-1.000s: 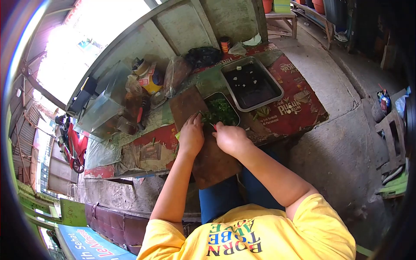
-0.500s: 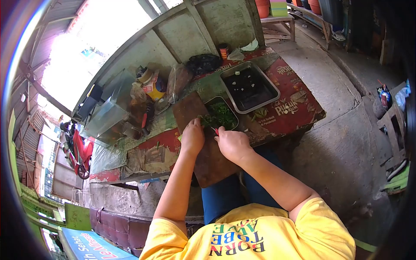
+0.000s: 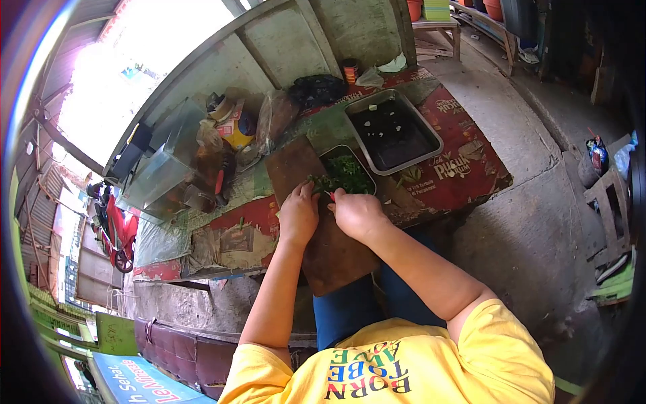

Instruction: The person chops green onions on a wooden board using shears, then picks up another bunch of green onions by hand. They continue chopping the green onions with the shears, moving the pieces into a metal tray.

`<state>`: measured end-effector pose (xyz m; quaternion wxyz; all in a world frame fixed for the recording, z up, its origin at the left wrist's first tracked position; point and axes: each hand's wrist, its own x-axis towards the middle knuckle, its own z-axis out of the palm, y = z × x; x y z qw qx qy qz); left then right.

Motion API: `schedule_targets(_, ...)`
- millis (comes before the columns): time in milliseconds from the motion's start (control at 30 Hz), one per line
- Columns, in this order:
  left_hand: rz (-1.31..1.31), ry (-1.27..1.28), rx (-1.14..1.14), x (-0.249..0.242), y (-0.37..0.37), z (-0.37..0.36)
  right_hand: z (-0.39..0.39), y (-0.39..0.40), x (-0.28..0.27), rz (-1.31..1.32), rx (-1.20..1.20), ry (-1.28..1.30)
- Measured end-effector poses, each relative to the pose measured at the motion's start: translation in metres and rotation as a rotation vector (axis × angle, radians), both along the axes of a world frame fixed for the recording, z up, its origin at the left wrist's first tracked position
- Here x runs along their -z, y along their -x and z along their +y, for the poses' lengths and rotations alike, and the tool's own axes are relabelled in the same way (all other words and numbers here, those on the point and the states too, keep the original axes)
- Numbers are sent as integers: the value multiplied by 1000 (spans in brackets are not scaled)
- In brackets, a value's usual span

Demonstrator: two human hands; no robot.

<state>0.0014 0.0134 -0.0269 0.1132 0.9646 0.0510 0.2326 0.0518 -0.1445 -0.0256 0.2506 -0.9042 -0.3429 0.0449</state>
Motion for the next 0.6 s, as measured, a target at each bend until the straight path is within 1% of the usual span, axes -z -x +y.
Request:
schedule_targets(100,-47,10,21,6,-1,3,14,-10,4,7,7,21)
schedule_targets(200,-69,4,22,8,-2,3,11,-9,3,-4,9,24)
schedule_targets(333,-85,18,25,4,1,2,-25,14,-5,21,-20,35)
schedule_targets(400,-94,37,28,2,1,0,-48,29,-17,120,-38,110)
schedule_targets(600,-201,-44,64,3,-1,-2,-59,32,-18,81,11,25)
